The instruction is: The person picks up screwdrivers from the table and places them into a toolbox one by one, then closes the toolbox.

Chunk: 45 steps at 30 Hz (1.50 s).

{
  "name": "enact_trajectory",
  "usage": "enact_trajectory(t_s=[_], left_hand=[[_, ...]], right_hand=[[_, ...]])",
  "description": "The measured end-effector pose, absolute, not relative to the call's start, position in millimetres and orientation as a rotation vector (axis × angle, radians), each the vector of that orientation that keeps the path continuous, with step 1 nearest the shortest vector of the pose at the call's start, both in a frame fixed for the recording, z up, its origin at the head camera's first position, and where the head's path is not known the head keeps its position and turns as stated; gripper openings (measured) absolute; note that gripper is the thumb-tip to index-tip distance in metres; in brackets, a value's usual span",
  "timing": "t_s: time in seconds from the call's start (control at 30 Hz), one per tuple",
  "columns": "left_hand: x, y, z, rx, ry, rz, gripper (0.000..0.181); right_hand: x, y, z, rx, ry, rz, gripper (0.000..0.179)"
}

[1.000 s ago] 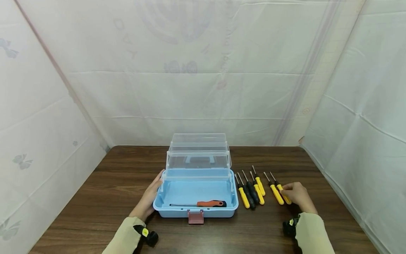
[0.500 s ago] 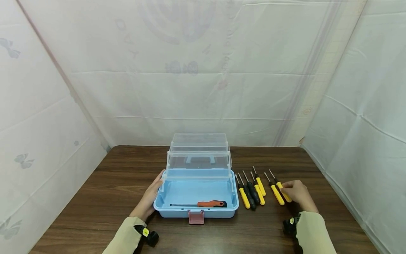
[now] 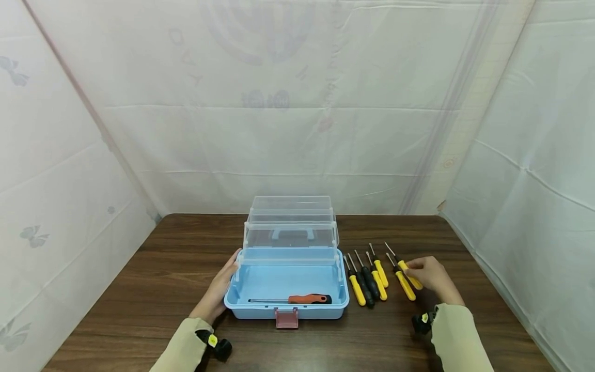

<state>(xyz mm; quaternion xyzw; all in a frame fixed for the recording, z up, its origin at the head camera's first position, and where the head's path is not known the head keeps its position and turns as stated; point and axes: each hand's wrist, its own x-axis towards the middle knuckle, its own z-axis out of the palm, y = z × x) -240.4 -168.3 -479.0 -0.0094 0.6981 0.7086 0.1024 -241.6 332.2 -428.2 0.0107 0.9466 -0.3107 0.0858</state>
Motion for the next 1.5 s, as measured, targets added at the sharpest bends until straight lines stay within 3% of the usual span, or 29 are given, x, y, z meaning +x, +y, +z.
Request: enact_trajectory(t_s=[1.5], left_hand=[[-240.0,-166.6,-477.8,-0.036,2.075,2.08,0.053]], right_hand=[[-259.7,270.5,-379.4,-0.354,2.826,-1.04,0.037]])
